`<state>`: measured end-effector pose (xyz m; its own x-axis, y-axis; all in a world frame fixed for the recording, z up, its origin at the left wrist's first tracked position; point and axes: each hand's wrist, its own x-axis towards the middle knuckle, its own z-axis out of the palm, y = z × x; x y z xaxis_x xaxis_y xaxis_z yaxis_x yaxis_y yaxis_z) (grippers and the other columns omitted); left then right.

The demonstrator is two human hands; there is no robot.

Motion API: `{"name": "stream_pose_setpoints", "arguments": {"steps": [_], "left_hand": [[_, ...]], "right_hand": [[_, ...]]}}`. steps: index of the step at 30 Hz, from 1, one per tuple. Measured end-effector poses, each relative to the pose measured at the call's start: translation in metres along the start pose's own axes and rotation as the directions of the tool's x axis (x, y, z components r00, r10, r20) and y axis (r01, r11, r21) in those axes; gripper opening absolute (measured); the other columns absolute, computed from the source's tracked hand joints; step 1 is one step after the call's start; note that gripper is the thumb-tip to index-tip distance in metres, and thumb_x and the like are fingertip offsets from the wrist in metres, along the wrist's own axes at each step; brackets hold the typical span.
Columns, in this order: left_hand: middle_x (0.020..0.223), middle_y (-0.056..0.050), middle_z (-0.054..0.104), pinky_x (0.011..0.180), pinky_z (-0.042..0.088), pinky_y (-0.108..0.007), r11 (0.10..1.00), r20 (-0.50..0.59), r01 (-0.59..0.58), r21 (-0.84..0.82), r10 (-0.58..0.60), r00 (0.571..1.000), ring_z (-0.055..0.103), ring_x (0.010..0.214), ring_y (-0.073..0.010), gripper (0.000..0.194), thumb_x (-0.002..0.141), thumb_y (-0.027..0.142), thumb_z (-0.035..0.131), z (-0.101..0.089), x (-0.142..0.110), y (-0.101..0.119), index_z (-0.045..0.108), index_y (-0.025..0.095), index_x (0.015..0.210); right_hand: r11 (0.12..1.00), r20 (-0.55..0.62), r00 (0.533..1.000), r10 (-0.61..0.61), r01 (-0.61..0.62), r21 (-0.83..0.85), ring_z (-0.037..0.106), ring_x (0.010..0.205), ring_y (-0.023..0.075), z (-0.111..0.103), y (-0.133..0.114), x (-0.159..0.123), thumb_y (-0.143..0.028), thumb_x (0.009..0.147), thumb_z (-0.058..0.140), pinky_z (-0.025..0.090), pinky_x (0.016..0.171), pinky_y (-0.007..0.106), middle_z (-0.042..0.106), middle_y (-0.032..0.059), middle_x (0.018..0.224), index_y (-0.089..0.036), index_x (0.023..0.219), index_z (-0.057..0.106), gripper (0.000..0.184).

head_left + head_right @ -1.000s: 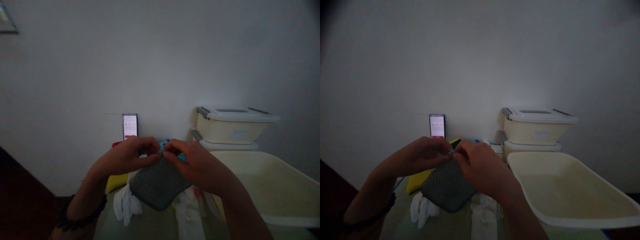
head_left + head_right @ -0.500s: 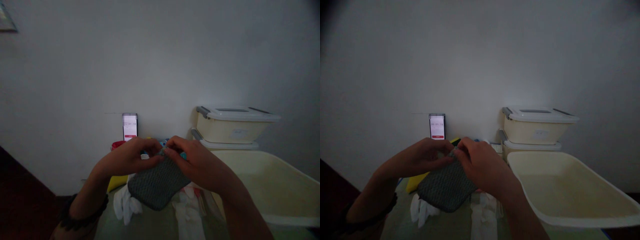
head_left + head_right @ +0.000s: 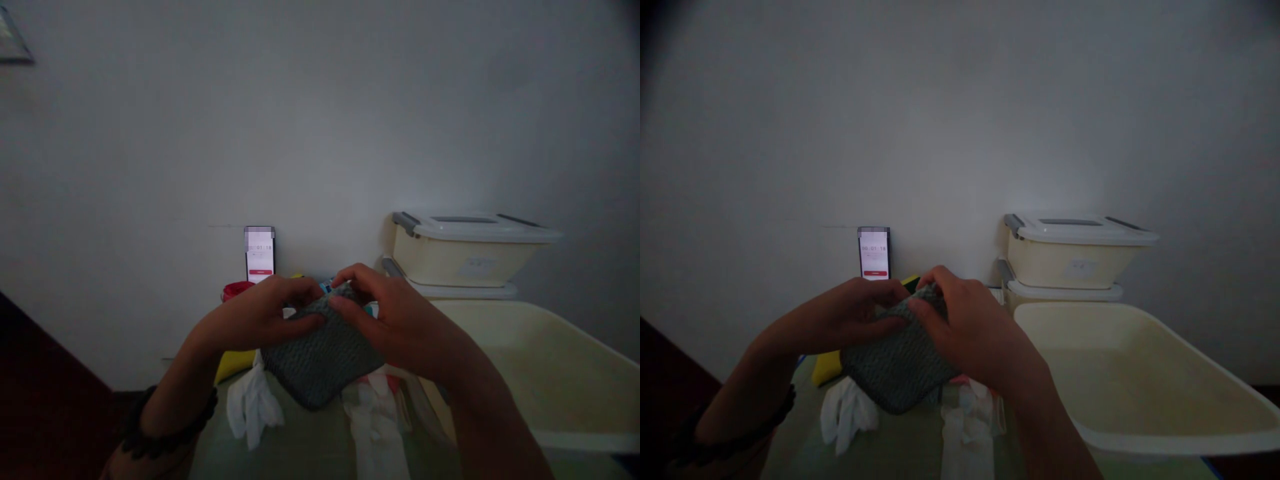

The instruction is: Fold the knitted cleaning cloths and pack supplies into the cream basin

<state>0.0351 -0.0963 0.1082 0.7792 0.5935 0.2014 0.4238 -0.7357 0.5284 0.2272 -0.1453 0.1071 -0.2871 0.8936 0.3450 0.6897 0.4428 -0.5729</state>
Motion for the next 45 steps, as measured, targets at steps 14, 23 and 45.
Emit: {"name": "stream_pose_setpoints", "arguments": {"steps": [14, 23, 45], "left_hand": [[0.074, 0.0, 0.062, 0.057, 0.038, -0.021, 0.997, -0.031, 0.072, 0.026, -0.071, 0.997, 0.054, 0.065, -0.0113, 0.025, 0.084, 0.037, 0.052, 0.002, 0.0, 0.001, 0.062, 0.016, 0.093], [0.068, 0.002, 0.059, 0.052, 0.034, -0.02, 0.997, 0.076, 0.073, 0.017, -0.074, 0.994, 0.05, 0.059, -0.0096, 0.026, 0.085, 0.038, 0.052, 0.001, -0.001, -0.003, 0.064, 0.015, 0.089], [0.086, -0.002, 0.056, 0.074, 0.046, -0.031, 0.543, -0.238, 0.15, -0.826, -0.577, 0.781, 0.056, 0.081, -0.018, 0.037, 0.082, 0.053, 0.045, 0.099, -0.005, -0.058, 0.047, 0.019, 0.096]], "right_hand": [[0.996, 0.01, 0.999, -0.04, 0.04, -0.073, 0.056, 0.069, 0.0128, -0.004, 0.001, 0.001, -0.025, 0.087, 0.048, 0.036, 0.061, 0.025, 0.065, 0.0, 0.079, -0.021, 0.091, 0.06, 0.013], [0.982, -0.072, 0.997, 0.021, -0.034, -0.187, 0.058, 0.068, 0.0142, -0.014, 0.008, -0.003, -0.026, 0.087, 0.047, 0.037, 0.061, 0.026, 0.065, -0.0004, 0.076, -0.021, 0.091, 0.06, 0.015], [0.627, -0.001, 0.973, 0.231, -0.148, 0.765, 0.059, 0.081, 0.015, 0.064, 0.03, -0.008, -0.046, 0.077, 0.057, 0.048, 0.066, 0.027, 0.059, 0.0036, 0.098, -0.023, 0.116, 0.041, 0.048]]}}
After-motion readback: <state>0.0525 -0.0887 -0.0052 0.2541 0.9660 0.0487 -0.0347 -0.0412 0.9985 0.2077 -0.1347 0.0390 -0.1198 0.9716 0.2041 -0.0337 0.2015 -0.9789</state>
